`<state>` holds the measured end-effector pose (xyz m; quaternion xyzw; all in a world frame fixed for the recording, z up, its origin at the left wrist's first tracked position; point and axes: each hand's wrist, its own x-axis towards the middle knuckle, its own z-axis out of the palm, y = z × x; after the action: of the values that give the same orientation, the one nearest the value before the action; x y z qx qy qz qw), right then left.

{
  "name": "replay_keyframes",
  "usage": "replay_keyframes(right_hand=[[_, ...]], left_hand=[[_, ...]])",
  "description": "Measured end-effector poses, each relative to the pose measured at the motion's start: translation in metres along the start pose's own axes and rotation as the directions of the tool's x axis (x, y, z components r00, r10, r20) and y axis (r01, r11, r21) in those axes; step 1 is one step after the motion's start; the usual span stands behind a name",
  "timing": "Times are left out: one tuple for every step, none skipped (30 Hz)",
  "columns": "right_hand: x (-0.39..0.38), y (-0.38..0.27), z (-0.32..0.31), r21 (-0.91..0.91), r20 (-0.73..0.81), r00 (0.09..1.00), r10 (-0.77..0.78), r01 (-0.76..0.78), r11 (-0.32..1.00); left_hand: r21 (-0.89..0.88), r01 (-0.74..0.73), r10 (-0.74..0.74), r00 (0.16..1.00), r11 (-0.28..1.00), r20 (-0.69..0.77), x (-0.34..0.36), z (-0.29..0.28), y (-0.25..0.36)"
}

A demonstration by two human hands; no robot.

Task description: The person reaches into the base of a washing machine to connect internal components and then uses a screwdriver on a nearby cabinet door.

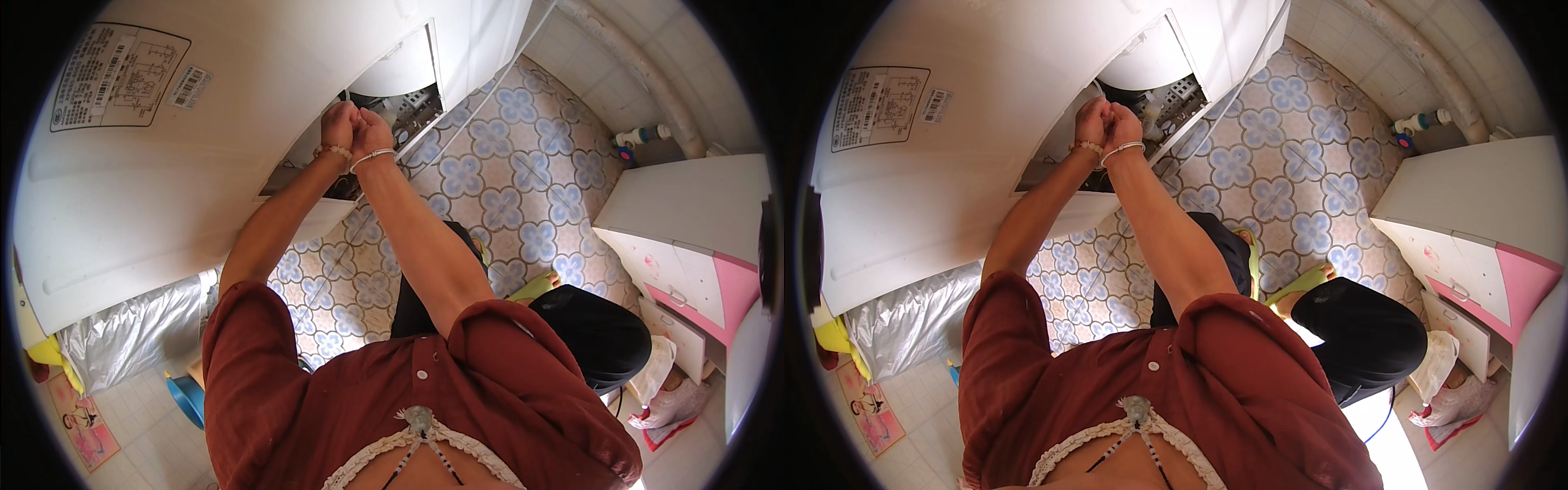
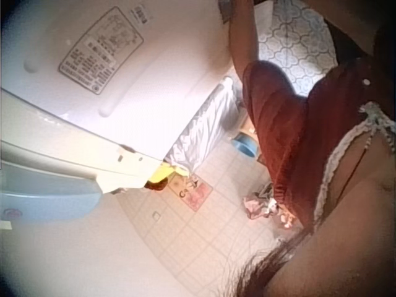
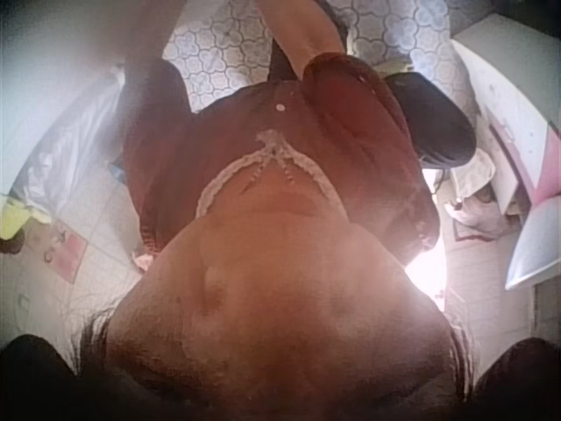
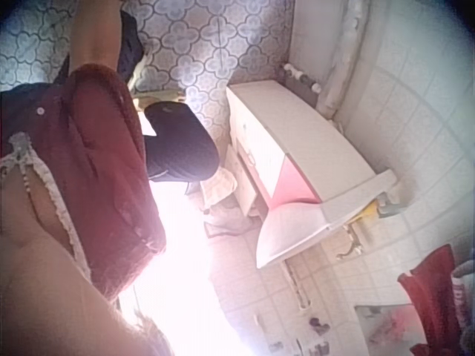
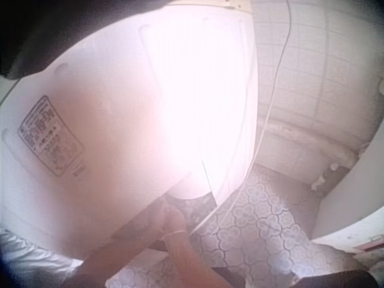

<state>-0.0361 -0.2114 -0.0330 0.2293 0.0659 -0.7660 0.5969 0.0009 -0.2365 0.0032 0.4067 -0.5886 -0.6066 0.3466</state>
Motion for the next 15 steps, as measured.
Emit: replay_keyframes(right_hand=[[0.005,-0.002,-0.004,-0.005,0.046,0.999,0.005,-0.005,1.0],[0.01,-0.004,-0.009,-0.011,0.091,0.996,0.01,-0.009,1.0],[0.01,-0.004,-0.01,-0.018,0.132,0.991,0.02,-0.017,1.0],[0.011,-0.004,-0.011,-0.019,0.119,0.993,0.02,-0.017,1.0],[0.011,-0.004,-0.012,-0.019,0.107,0.994,0.019,-0.017,1.0],[0.011,-0.005,-0.012,-0.02,0.096,0.995,0.018,-0.016,1.0],[0.011,-0.005,-0.012,-0.016,0.099,0.995,0.016,-0.014,1.0],[0.011,-0.005,-0.012,-0.013,0.102,0.995,0.013,-0.012,1.0],[0.007,-0.004,-0.008,-0.01,0.102,0.995,0.016,-0.015,1.0],[0.004,-0.002,-0.004,0.001,0.062,0.998,0.012,-0.012,1.0],[0.0,0.0,0.0,0.011,0.022,1.0,0.008,-0.008,1.0],[-0.002,0.0,0.003,0.023,-0.015,1.0,-0.002,0.002,1.0],[-0.002,-0.001,0.004,0.017,-0.02,1.0,-0.004,0.004,1.0],[-0.004,-0.001,0.005,0.011,-0.025,1.0,-0.006,0.006,1.0],[-0.003,-0.002,0.006,0.004,-0.029,1.0,-0.008,0.008,1.0]], left_hand=[[-0.001,-0.003,0.003,1.0,1.0,0.003,0.001,0.002,0.001],[-0.003,-0.006,0.006,1.0,1.0,0.005,0.002,0.003,0.002],[-0.004,-0.005,0.005,1.0,1.0,0.002,0.002,0.004,0.002],[-0.008,-0.002,0.002,1.0,1.0,0.001,0.001,0.004,0.003],[-0.013,0.001,-0.001,1.0,1.0,0.001,0.0,0.004,0.003],[-0.017,0.002,-0.002,1.0,1.0,0.002,0.0,0.005,0.004],[-0.016,-0.006,0.006,1.0,1.0,0.008,0.001,0.005,0.003],[-0.015,-0.014,0.014,1.0,1.0,0.015,0.003,0.005,0.0],[-0.014,-0.019,0.02,1.0,1.0,0.016,0.003,0.002,-0.003],[-0.007,-0.023,0.023,1.0,1.0,0.013,0.004,0.0,-0.005],[0.0,-0.027,0.027,1.0,1.0,0.01,0.004,-0.003,-0.008],[0.007,-0.033,0.032,0.999,0.999,0.014,0.005,-0.003,-0.008],[-0.001,-0.03,0.03,0.999,1.0,0.015,0.006,-0.003,-0.009],[-0.009,-0.028,0.028,0.999,1.0,0.015,0.006,-0.002,-0.009],[-0.017,-0.026,0.026,1.0,1.0,0.016,0.006,-0.001,-0.008]])
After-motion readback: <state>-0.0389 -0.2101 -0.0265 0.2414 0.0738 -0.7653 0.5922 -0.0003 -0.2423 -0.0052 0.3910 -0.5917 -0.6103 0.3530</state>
